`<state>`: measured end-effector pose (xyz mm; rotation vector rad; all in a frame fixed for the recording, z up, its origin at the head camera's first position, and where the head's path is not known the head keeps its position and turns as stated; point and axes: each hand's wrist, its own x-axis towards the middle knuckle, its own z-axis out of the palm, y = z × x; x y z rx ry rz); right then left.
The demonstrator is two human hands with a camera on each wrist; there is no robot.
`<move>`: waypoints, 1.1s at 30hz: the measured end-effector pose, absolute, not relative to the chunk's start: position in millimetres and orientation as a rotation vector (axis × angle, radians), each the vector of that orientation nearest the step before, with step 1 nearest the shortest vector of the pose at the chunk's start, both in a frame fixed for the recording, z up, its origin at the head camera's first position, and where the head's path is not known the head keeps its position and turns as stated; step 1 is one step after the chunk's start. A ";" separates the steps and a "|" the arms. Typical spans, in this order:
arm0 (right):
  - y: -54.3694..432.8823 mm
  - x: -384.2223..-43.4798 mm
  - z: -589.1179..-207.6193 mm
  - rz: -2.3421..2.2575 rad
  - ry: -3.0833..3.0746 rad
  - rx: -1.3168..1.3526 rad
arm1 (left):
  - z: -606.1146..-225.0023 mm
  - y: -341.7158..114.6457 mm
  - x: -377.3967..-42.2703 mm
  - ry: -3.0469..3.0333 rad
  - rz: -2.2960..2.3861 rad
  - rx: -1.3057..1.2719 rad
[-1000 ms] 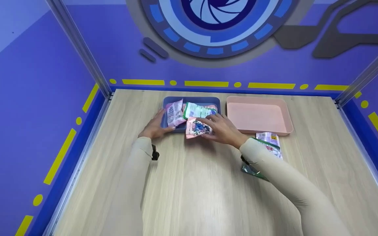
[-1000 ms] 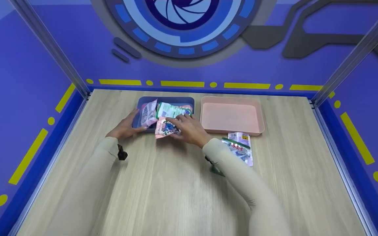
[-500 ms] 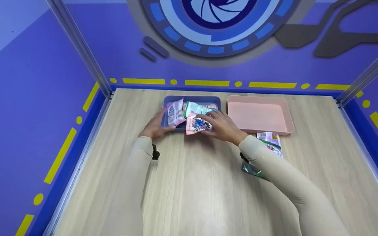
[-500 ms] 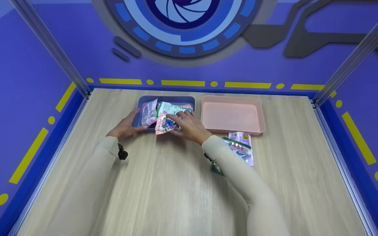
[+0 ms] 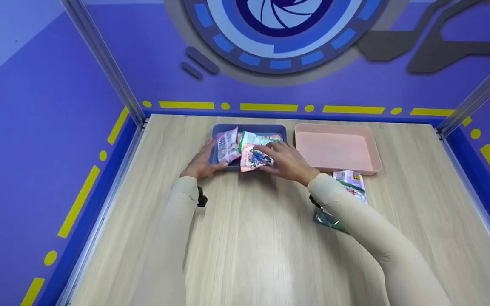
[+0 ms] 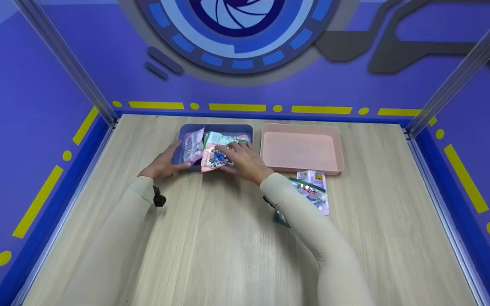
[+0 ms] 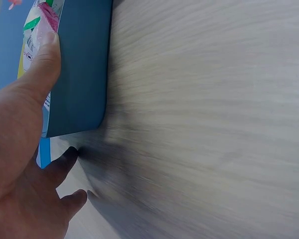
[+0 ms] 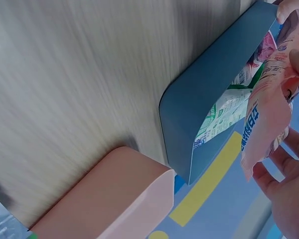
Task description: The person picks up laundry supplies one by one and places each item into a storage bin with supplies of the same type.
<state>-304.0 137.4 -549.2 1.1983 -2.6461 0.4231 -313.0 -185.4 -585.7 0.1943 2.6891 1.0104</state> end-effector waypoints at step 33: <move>123.5 -321.8 -550.2 0.423 -2.776 1.100 | -588.1 -187.1 -314.5 2.702 1.031 0.249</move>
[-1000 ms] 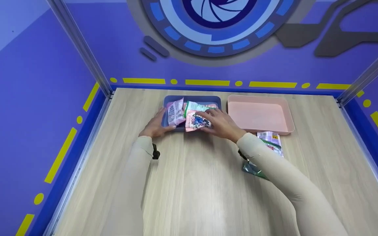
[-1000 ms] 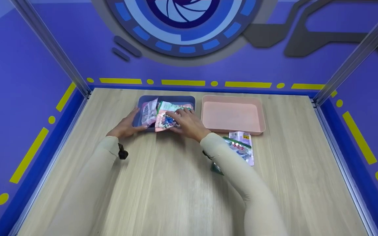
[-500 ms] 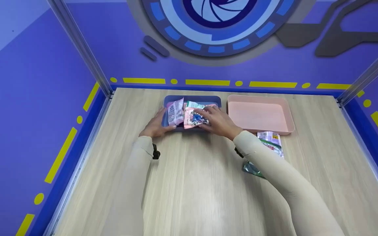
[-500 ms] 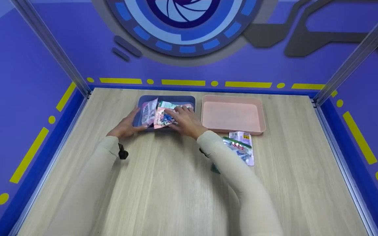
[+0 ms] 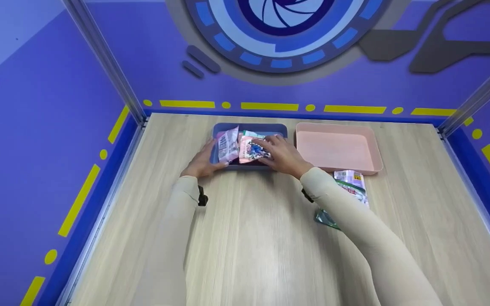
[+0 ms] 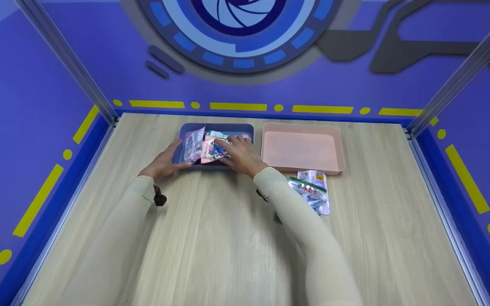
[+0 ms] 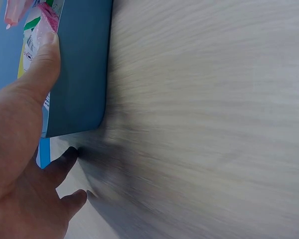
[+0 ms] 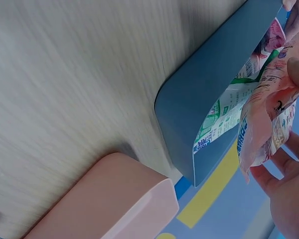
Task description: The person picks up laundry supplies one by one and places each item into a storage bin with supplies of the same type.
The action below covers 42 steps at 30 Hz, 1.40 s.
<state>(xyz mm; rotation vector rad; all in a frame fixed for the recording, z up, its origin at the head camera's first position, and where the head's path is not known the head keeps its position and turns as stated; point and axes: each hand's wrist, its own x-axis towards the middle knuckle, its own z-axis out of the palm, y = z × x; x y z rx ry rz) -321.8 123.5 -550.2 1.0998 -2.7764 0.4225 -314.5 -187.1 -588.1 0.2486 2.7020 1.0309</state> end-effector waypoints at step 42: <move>114.3 -326.3 -569.3 0.389 -2.812 1.116 | -588.1 -186.2 -313.7 2.690 1.025 0.228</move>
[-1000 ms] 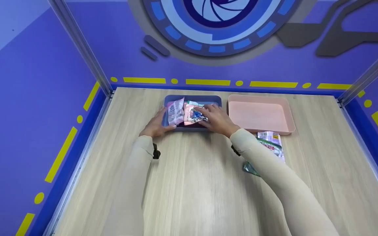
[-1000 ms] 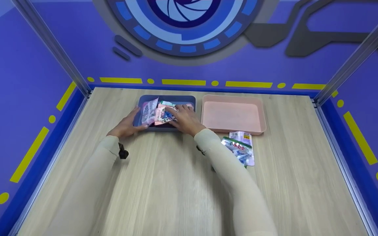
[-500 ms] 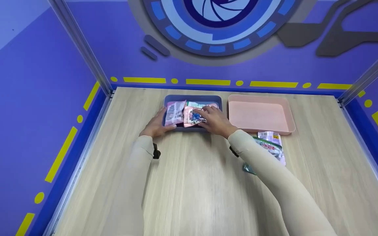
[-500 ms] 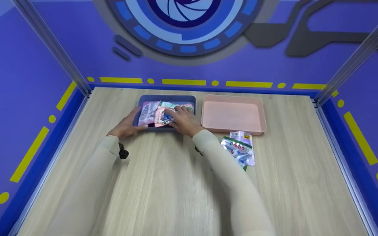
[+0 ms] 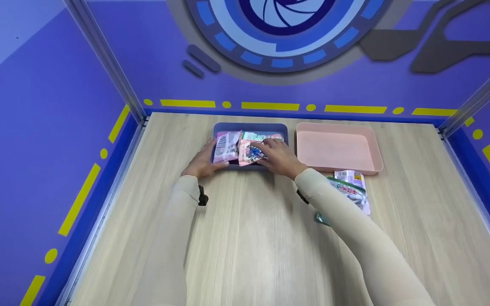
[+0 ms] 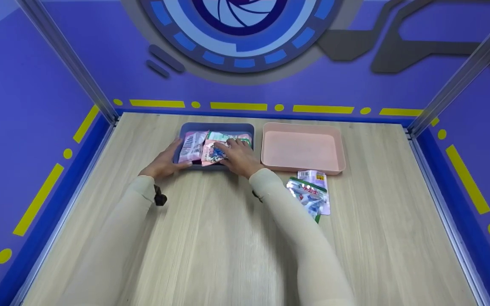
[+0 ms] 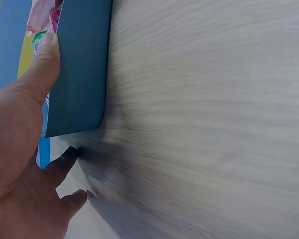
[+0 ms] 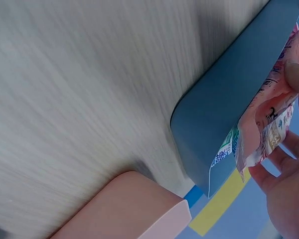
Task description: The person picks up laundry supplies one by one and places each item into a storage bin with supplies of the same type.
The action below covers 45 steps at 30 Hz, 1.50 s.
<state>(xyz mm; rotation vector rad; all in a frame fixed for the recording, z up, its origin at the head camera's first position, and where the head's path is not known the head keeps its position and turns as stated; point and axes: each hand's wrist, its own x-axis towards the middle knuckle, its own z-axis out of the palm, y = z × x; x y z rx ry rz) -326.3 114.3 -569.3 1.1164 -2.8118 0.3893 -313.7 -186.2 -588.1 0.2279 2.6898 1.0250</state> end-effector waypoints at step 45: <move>116.3 -333.4 -574.1 0.543 -3.048 0.958 | -588.9 -185.4 -313.5 2.681 1.030 0.176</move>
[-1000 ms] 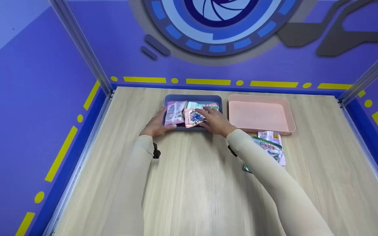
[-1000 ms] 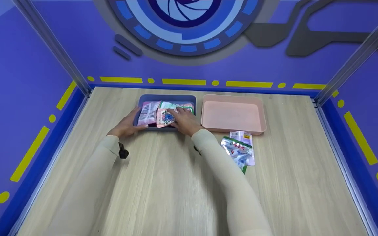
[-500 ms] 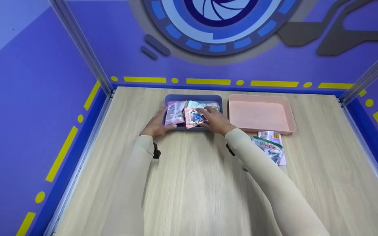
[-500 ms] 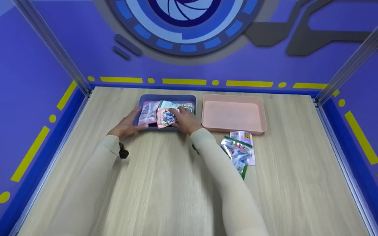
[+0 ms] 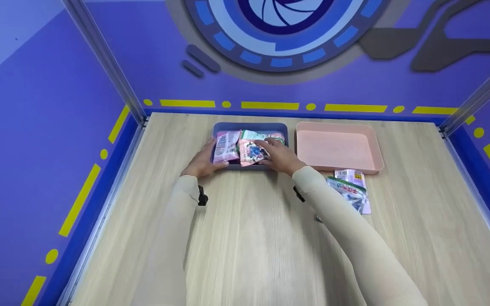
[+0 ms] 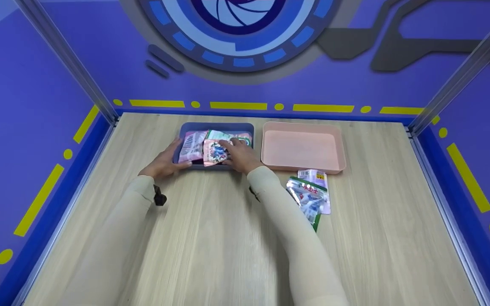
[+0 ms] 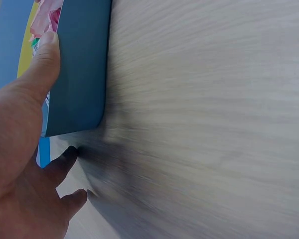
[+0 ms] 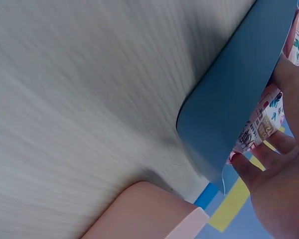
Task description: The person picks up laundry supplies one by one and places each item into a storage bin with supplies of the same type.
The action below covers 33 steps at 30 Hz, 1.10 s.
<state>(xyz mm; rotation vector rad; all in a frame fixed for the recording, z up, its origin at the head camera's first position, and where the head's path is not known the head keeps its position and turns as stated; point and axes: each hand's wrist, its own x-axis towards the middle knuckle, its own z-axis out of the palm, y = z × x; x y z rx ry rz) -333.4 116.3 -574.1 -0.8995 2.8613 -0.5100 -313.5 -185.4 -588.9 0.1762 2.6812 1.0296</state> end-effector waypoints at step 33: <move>192.6 -284.4 -566.4 -0.666 3.105 -0.757 | -587.6 -189.1 -309.9 2.662 1.104 0.235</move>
